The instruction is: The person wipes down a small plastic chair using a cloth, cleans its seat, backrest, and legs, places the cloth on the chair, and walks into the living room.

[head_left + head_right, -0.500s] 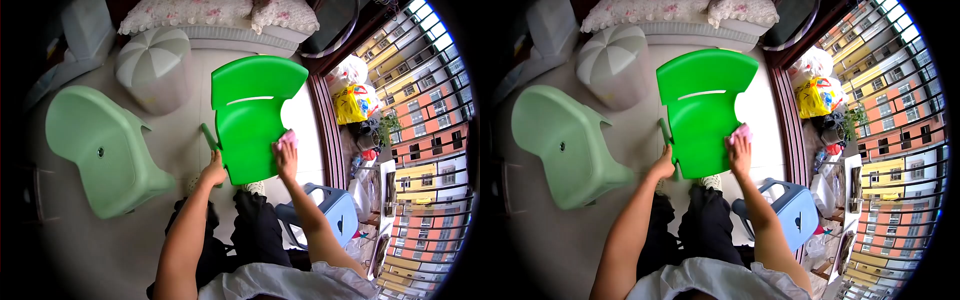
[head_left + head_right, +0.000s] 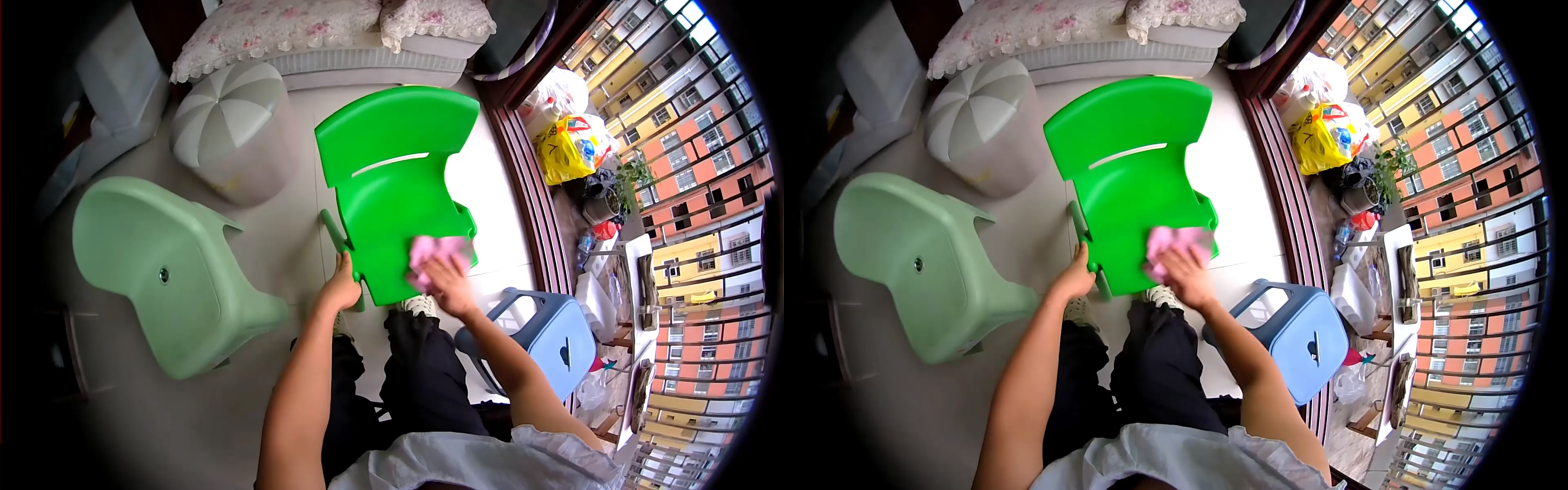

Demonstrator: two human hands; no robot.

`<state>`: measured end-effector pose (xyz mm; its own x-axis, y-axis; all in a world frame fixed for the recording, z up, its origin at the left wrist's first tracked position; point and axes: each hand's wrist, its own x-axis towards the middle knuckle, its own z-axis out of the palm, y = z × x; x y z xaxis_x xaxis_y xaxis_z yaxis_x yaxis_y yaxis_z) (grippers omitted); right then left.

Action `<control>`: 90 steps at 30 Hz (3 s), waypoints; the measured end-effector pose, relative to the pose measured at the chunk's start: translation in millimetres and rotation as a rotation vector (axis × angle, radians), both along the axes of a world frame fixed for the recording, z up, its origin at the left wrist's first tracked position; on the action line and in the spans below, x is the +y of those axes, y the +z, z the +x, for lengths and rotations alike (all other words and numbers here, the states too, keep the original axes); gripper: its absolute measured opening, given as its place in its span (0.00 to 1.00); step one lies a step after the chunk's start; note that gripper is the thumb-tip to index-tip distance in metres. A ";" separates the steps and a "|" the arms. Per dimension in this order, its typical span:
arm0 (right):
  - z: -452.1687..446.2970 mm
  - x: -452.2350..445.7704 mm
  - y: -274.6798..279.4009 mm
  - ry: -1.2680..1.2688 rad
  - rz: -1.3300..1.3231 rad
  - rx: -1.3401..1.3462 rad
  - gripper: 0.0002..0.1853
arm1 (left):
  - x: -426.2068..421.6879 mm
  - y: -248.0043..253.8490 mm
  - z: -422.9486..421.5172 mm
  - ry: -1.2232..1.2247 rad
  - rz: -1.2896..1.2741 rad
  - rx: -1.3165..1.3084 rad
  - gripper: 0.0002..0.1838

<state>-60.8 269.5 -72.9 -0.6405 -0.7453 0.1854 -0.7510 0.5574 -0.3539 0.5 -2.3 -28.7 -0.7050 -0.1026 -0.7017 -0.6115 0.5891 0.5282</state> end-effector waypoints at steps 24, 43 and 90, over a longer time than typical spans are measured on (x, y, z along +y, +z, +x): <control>16.4 -16.5 -5.5 -0.415 0.024 0.085 0.25 | 0.4 9.2 1.3 0.007 0.064 0.012 0.40; 24.9 -120.9 11.3 0.423 0.089 0.107 0.24 | -29.7 -17.3 -5.0 0.470 -0.016 0.335 0.33; -29.7 -28.6 3.5 -0.185 -0.027 0.177 0.22 | -6.3 8.9 0.0 -0.054 -0.045 0.079 0.40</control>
